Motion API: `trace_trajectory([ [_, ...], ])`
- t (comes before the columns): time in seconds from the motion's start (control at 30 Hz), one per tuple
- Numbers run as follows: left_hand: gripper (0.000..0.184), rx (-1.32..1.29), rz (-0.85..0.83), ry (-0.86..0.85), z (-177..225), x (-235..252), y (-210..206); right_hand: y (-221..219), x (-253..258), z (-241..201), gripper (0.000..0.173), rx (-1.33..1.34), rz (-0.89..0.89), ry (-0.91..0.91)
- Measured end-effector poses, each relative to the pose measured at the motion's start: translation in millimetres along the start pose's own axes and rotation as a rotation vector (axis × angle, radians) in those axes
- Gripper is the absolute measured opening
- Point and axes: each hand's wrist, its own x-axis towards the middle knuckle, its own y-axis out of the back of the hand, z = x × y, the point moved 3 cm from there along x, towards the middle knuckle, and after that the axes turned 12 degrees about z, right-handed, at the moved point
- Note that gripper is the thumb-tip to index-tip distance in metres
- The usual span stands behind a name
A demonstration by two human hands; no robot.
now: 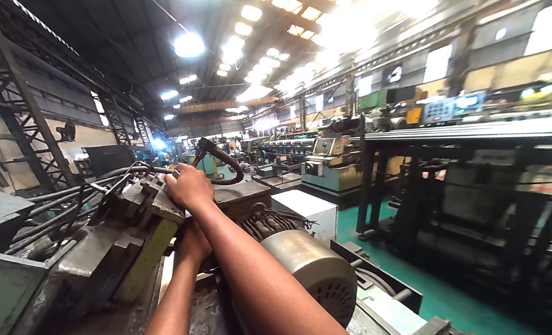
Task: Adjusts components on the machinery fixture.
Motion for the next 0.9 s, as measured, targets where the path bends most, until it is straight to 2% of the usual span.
trace_trajectory([
  [0.43, 0.051, 0.022, -0.018, 0.02, -1.3, -2.5, -0.9, 0.4, -1.4, 0.3, 0.031, 0.003, 0.01, 0.004],
  [0.9, 0.046, 0.026, -0.019, 0.022, -1.0, -1.7, -1.2, 1.1, -2.2, -0.3, 0.031, -0.008, 0.003, 0.01],
])
